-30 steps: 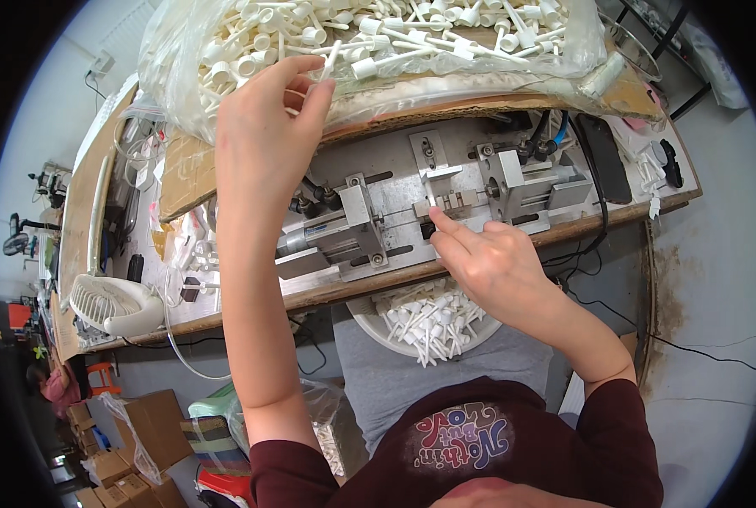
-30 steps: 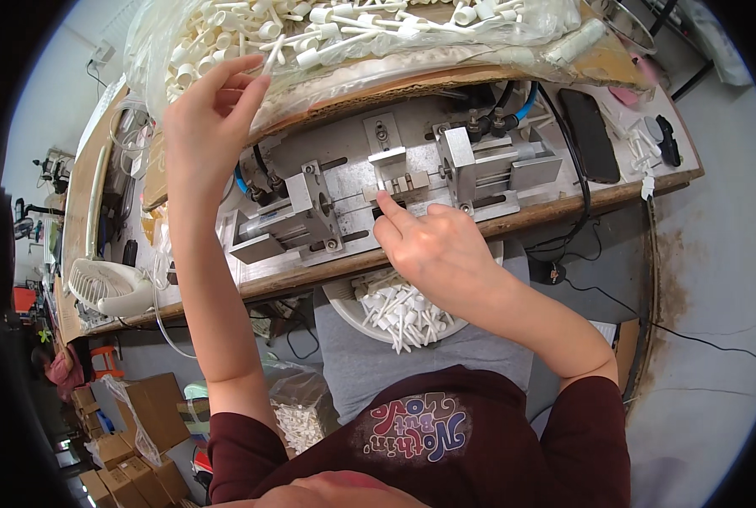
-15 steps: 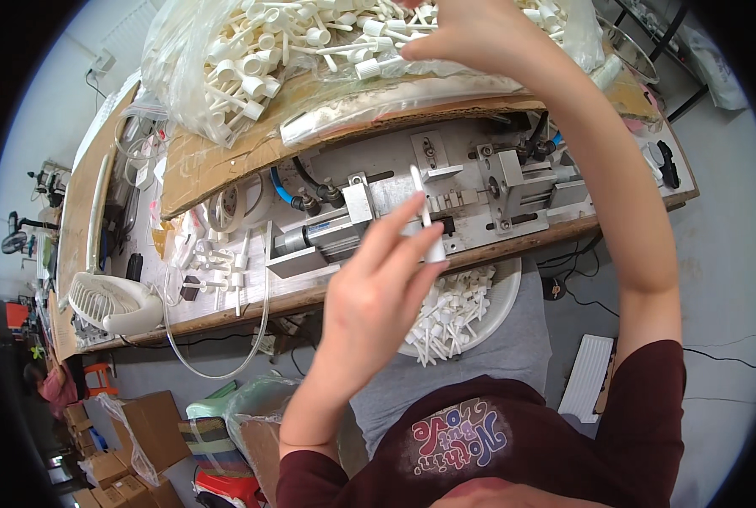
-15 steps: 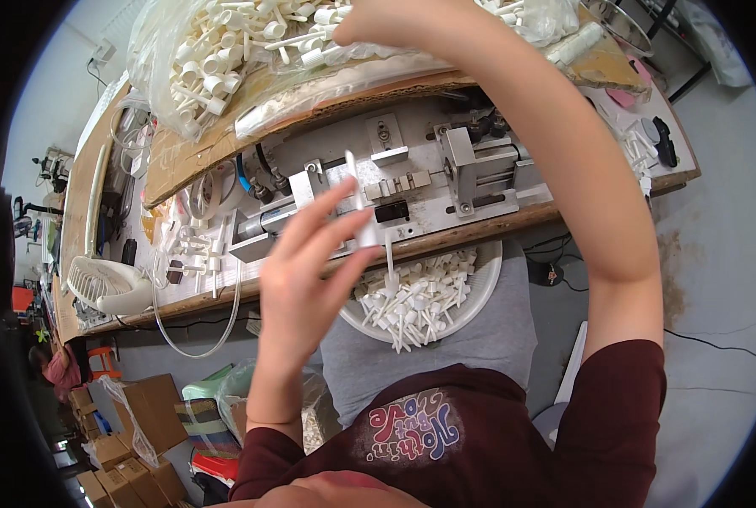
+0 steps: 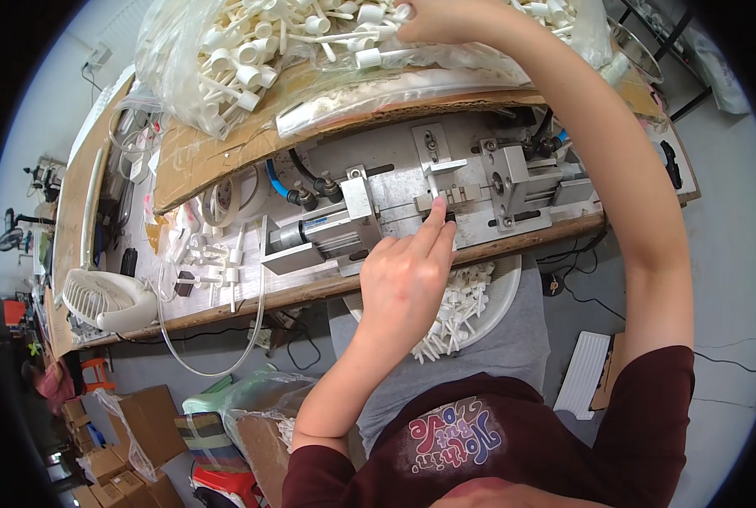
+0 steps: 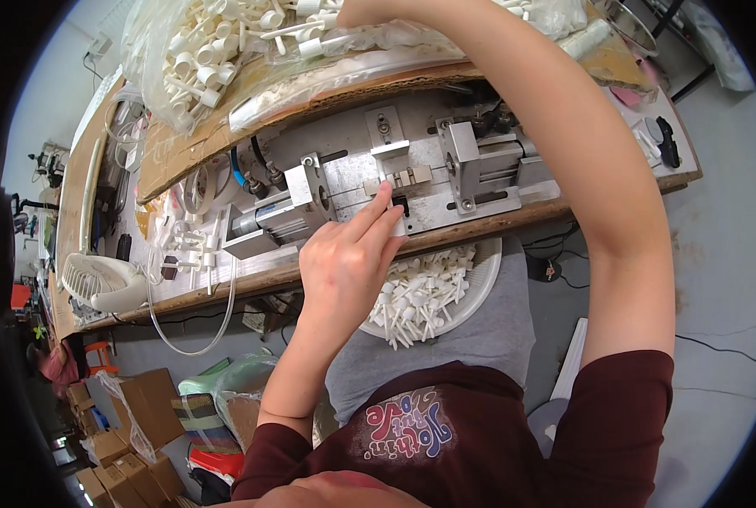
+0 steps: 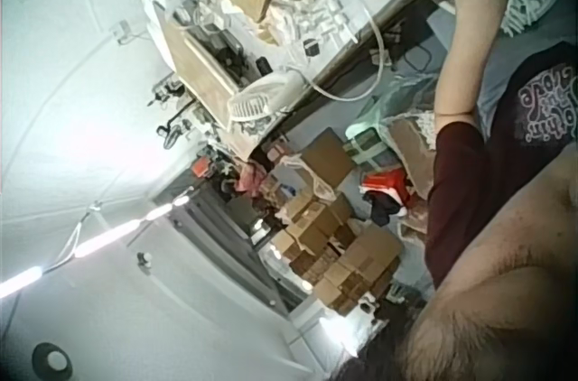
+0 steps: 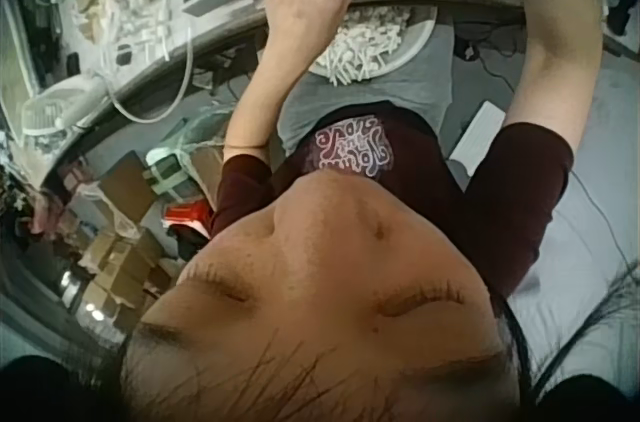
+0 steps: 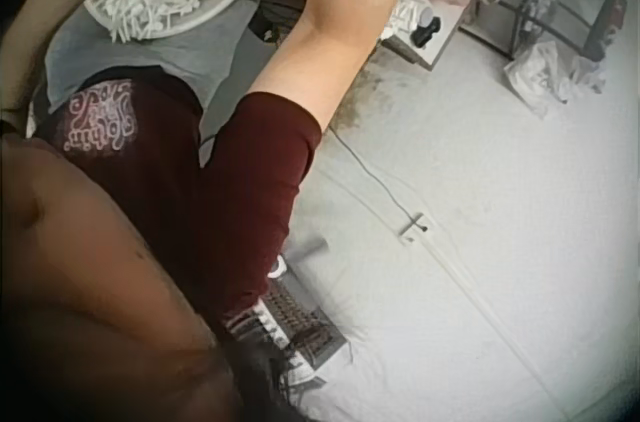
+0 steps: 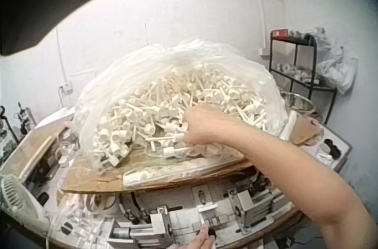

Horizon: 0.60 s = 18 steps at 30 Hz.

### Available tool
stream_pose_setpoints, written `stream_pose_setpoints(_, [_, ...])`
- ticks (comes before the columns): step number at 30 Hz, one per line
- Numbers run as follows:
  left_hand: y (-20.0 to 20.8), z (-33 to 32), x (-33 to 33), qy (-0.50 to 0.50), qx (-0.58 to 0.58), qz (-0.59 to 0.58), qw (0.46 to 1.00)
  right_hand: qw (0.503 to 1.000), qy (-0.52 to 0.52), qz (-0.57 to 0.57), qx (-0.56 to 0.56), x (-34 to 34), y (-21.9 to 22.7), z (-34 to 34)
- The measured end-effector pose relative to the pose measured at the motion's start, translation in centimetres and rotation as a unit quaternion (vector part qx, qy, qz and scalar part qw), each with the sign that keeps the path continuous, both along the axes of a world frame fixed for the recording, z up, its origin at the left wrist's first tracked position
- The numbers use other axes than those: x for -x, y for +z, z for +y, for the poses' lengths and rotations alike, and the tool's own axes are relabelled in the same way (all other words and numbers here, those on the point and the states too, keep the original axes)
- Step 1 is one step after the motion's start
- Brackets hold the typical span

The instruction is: Assembling small white plastic components using a pneumatic press at a workbench.

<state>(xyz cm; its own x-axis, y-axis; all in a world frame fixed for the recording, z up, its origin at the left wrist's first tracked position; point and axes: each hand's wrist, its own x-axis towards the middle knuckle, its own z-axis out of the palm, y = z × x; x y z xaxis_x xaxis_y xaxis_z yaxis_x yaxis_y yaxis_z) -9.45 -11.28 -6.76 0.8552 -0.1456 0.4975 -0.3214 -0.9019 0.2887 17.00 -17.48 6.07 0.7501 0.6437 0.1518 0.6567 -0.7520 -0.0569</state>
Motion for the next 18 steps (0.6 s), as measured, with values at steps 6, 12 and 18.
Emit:
stream_pose_setpoints(6, [-1.4, 0.5, 0.1, -0.004, 0.000, -0.030, 1.000, 0.981, 0.097, -0.024, -0.166, -4.3, -2.2, -4.0])
stream_pose_setpoints(12, [-3.4, -0.5, 0.2, 0.032, 0.020, -0.051, 0.998, 0.944, 0.174, 0.007, -0.282, -8.5, -4.2, -7.5])
stream_pose_setpoints(18, [-5.0, -1.8, -0.6, 0.051, 0.009, -0.089, 0.995, 0.940, 0.141, -0.037, -0.309, -16.3, -6.4, -12.1])
